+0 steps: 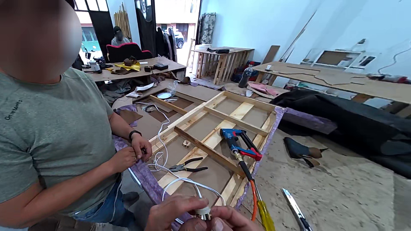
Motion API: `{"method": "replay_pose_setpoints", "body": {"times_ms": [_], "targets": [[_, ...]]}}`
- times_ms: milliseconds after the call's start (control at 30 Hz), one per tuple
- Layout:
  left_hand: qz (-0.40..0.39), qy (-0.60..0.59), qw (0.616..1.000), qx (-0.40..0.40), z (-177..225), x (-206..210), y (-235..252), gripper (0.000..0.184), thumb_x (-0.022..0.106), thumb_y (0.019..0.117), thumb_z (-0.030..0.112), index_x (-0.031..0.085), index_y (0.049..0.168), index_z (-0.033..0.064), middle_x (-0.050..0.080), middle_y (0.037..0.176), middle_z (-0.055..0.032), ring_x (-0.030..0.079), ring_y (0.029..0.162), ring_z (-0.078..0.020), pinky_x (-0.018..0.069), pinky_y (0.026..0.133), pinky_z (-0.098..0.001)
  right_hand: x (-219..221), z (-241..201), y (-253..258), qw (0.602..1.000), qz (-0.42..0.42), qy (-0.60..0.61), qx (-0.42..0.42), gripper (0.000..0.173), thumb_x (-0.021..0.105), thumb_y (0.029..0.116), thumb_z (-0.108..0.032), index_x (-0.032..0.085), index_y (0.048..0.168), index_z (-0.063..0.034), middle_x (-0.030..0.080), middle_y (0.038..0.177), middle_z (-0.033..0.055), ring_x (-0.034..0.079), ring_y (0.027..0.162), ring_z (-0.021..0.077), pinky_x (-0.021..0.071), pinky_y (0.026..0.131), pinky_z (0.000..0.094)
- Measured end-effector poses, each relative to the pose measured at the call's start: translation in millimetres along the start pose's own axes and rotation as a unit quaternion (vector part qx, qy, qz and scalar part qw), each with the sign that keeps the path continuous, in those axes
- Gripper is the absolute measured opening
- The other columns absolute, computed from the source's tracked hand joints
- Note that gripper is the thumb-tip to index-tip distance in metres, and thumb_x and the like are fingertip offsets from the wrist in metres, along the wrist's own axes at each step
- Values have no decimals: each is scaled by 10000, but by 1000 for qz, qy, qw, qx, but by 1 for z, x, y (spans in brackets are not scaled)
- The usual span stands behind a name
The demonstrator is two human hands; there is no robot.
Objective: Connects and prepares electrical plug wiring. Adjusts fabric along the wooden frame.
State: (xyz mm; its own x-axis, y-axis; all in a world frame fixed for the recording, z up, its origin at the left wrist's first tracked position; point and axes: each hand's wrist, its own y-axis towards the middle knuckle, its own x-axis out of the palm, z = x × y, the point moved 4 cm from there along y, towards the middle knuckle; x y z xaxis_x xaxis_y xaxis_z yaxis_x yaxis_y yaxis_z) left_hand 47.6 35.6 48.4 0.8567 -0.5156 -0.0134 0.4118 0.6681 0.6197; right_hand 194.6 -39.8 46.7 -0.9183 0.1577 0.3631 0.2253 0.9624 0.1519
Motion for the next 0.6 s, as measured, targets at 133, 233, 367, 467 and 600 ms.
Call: {"method": "replay_pose_setpoints", "body": {"times_ms": [133,233,367,467,600], "targets": [[15,7,1000,-10,-2,3,4,270,667,999,182,698,1225,38,750,1143,-87,733,995,-128,620,897,-303,-6,-6,0,1000,-6,-19,-11,162,662,969,-24,732,1111,-56,779,946,29,750,795,136,652,728,347],[24,-26,998,-43,-3,4,7,273,660,994,104,680,1239,-13,747,1159,-102,736,1003,-138,620,909,-320,-5,-10,2,1000,14,-21,-14,179,649,958,28,698,1112,-48,776,929,43,756,801,157,657,732,361],[26,-82,993,-84,-3,10,6,262,622,1003,55,682,1244,-30,734,1195,-103,722,1013,-124,607,909,-302,-2,-10,5,995,52,-76,-45,216,667,920,83,661,1117,-5,771,952,41,742,716,132,659,659,325],[26,-101,990,-94,-7,13,1,312,645,989,67,648,1274,-60,719,1210,-129,719,1012,-145,606,914,-325,0,-7,2,987,72,-120,-78,229,705,875,108,690,1085,17,767,959,26,716,668,90,652,628,288],[37,-95,989,-107,-3,15,-1,315,656,973,38,632,1266,-74,726,1187,-132,728,994,-153,613,899,-325,0,-5,-2,977,68,-159,-123,193,713,887,75,717,1071,17,768,931,8,701,688,43,624,625,231]]}}
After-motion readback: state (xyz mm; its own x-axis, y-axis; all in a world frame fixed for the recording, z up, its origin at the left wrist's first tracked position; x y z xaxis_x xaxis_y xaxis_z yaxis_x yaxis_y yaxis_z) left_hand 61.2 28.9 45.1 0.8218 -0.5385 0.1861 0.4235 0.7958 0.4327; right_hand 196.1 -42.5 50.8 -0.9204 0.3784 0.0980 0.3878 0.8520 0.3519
